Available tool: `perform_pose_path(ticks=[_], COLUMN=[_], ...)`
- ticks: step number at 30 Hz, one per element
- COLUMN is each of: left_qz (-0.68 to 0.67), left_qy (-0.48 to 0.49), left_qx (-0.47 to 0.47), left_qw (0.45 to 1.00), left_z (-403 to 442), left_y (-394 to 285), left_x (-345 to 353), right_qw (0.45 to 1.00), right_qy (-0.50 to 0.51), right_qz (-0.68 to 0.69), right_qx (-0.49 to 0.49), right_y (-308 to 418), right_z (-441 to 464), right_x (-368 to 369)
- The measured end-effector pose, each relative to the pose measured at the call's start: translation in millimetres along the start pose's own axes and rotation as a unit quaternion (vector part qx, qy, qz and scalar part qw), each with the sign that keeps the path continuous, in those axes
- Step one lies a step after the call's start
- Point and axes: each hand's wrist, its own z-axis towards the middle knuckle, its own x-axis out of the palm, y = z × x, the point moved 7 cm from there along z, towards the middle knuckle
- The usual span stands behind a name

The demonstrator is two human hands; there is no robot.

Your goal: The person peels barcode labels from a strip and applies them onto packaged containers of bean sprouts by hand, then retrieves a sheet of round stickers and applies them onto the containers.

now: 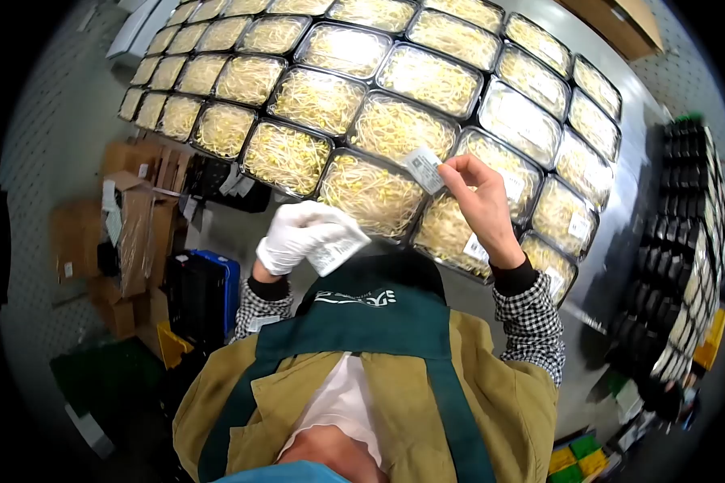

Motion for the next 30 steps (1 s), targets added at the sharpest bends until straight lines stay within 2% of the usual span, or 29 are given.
perform_pose_path(ticks=[1, 2, 3, 4, 5, 7, 9, 11, 12, 13, 14, 15, 17, 18, 19, 21, 22, 23, 25, 27, 28, 29, 30], left_qz=[-0.04, -0.095, -0.15, -0.219, -0.239, -0.262, -0.223, -0.171, -0.133, -0.095, -0.11, -0.075, -0.028, 0.015, 0.067, -0.018, -0.017, -0.014, -0.083, -0.158, -0.235, -0.23, -0.226], left_qy=[0.014, 0.01, 0.004, 0.052, 0.042, 0.045, 0.125, 0.116, 0.095, 0.07, 0.046, 0.011, -0.02, -0.01, 0.01, 0.09, 0.138, 0.187, 0.187, 0.22, 0.188, 0.164, 0.141], left_qx=[0.024, 0.035, 0.042, 0.005, -0.021, -0.019, -0.008, 0.076, 0.073, 0.076, 0.062, 0.05, 0.084, 0.076, 0.091, 0.022, 0.057, 0.09, 0.064, 0.04, -0.042, -0.046, -0.05], left_qw=[0.999, 0.995, 0.988, 0.974, 0.97, 0.964, 0.967, 0.975, 0.984, 0.99, 0.991, 0.996, 0.996, 0.997, 0.994, 0.996, 0.989, 0.978, 0.977, 0.962, 0.953, 0.958, 0.963], left_z=[-7.4, -14.1, -22.3, -28.8, -34.4, -36.5, -39.8, -37.7, -37.6, -34.8, -34.4, -31.4, -26.3, -24.3, -18.7, -16.5, -14.6, -13.7, -10.7, -7.0, -7.0, -2.2, 2.0], left_y=[3.3, 6.7, 9.8, 17.8, 24.1, 4.0, 9.5, 6.5, 13.5, 16.5, 16.7, 29.8, 41.2, 22.4, 13.1, 29.0, 17.5, 4.5, 0.2, -9.2, -5.9, -5.7, -5.2], left_x=[-17.6, -33.8, -48.6, -57.4, -65.2, -68.4, -64.7, -57.9, -53.7, -50.4, -47.4, -46.3, -47.2, -45.4, -39.8, -30.6, -32.2, -32.8, -35.4, -41.1, -42.1, -44.3, -46.5], right_qw=[0.997, 0.98, 0.961, 0.942, 0.92, 0.825, 0.792, 0.765, 0.801, 0.867, 0.968, 0.996, 0.986, 0.986, 0.988, 0.993, 0.971, 0.926, 0.856, 0.816, 0.78, 0.743, 0.735], right_qy=[-0.029, -0.053, -0.068, -0.105, -0.139, -0.189, -0.226, -0.278, -0.28, -0.254, -0.156, -0.046, -0.022, -0.047, -0.056, -0.121, -0.183, -0.241, -0.267, -0.27, -0.272, -0.284, -0.287], right_qz=[-0.075, -0.174, -0.247, -0.298, -0.348, -0.513, -0.547, -0.554, -0.505, -0.398, -0.194, 0.027, 0.145, 0.139, 0.114, -0.009, -0.152, -0.289, -0.41, -0.494, -0.544, -0.584, -0.595], right_qx=[0.004, -0.075, -0.109, -0.11, -0.112, -0.143, -0.148, -0.173, -0.157, -0.162, -0.047, 0.074, 0.081, 0.074, 0.09, 0.008, -0.009, -0.025, -0.165, -0.134, -0.145, -0.158, -0.152], right_y=[-10.4, -10.8, -13.2, -24.0, -31.5, -26.1, -27.2, -13.8, -12.6, -4.6, -11.6, -7.4, 2.7, -0.2, -0.1, -2.5, -2.8, -3.3, -20.0, -30.3, -30.8, -30.8, -28.0], right_z=[-7.3, -16.3, -22.8, -24.0, -24.1, -27.6, -30.6, -40.7, -47.7, -54.7, -57.9, -68.6, -85.9, -86.0, -80.7, -50.7, -30.3, -9.7, 29.1, 51.0, 53.1, 51.6, 50.7], right_x=[3.2, 21.4, 43.5, 58.8, 71.7, 99.4, 104.8, 106.5, 104.8, 109.8, 117.1, 142.2, 164.7, 157.1, 144.8, 99.9, 70.7, 44.6, 18.0, 23.3, 31.5, 38.5, 41.0])
